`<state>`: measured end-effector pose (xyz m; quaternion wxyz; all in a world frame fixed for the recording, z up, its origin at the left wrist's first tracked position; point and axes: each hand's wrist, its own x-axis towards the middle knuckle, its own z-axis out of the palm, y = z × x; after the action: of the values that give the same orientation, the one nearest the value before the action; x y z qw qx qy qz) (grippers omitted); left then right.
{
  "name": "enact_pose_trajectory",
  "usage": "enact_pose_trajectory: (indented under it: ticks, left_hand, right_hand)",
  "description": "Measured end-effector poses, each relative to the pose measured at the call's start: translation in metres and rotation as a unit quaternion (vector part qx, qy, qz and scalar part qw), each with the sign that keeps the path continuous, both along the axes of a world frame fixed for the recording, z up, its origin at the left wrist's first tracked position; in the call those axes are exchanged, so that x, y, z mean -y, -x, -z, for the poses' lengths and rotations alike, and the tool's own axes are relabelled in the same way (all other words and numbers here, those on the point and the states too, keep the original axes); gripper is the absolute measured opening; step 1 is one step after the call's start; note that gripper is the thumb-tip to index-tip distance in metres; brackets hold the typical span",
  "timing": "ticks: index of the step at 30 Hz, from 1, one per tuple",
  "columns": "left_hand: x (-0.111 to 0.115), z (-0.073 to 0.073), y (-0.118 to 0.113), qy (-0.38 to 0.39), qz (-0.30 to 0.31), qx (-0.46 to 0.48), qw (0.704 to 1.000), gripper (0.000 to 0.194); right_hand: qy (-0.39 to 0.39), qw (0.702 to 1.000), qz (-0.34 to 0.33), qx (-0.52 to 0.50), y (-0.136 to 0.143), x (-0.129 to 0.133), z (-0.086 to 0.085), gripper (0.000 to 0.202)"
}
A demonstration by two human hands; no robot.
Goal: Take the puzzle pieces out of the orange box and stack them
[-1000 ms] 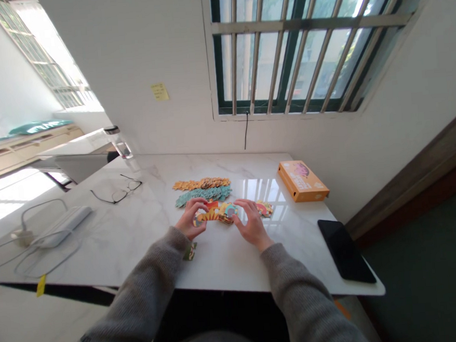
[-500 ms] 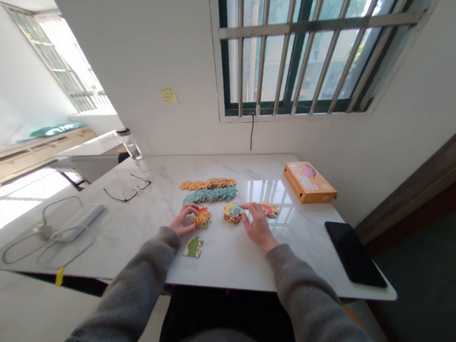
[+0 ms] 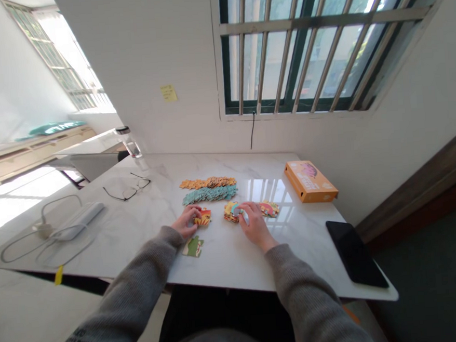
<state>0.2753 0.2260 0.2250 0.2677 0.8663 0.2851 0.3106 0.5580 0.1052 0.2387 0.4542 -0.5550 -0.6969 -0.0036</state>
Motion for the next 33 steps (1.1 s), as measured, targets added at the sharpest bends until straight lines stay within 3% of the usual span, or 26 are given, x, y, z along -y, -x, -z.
enact_pose_trajectory:
  ticks: [8, 14, 20, 27, 30, 33]
  left_hand:
    - [0.002, 0.001, -0.002, -0.012, -0.013, -0.026, 0.999, 0.023]
    - [0.0, -0.001, 0.003, -0.007, -0.025, -0.009, 1.0, 0.031]
    - [0.006, -0.019, 0.003, -0.028, -0.011, 0.041, 0.999, 0.032]
    - [0.028, -0.048, -0.029, -0.105, 0.081, -0.003, 0.991, 0.056]
    - [0.032, -0.053, -0.038, -0.106, 0.096, -0.015, 0.99, 0.047]
    - [0.03, -0.048, -0.035, -0.113, 0.068, 0.014, 0.991, 0.043]
  right_hand:
    - [0.056, 0.998, 0.004, 0.035, -0.001, -0.006, 0.008, 0.019]
    - [0.017, 0.999, 0.026, 0.012, -0.002, -0.007, 0.006, 0.035]
    - [-0.043, 0.999, 0.0, 0.013, 0.008, 0.003, -0.008, 0.045]
    - [-0.042, 0.996, -0.077, 0.008, 0.023, 0.016, -0.019, 0.051]
    - [-0.042, 0.996, -0.082, 0.001, 0.024, 0.017, -0.02, 0.048]
    - [-0.049, 0.998, -0.05, 0.002, 0.011, 0.014, -0.019, 0.038]
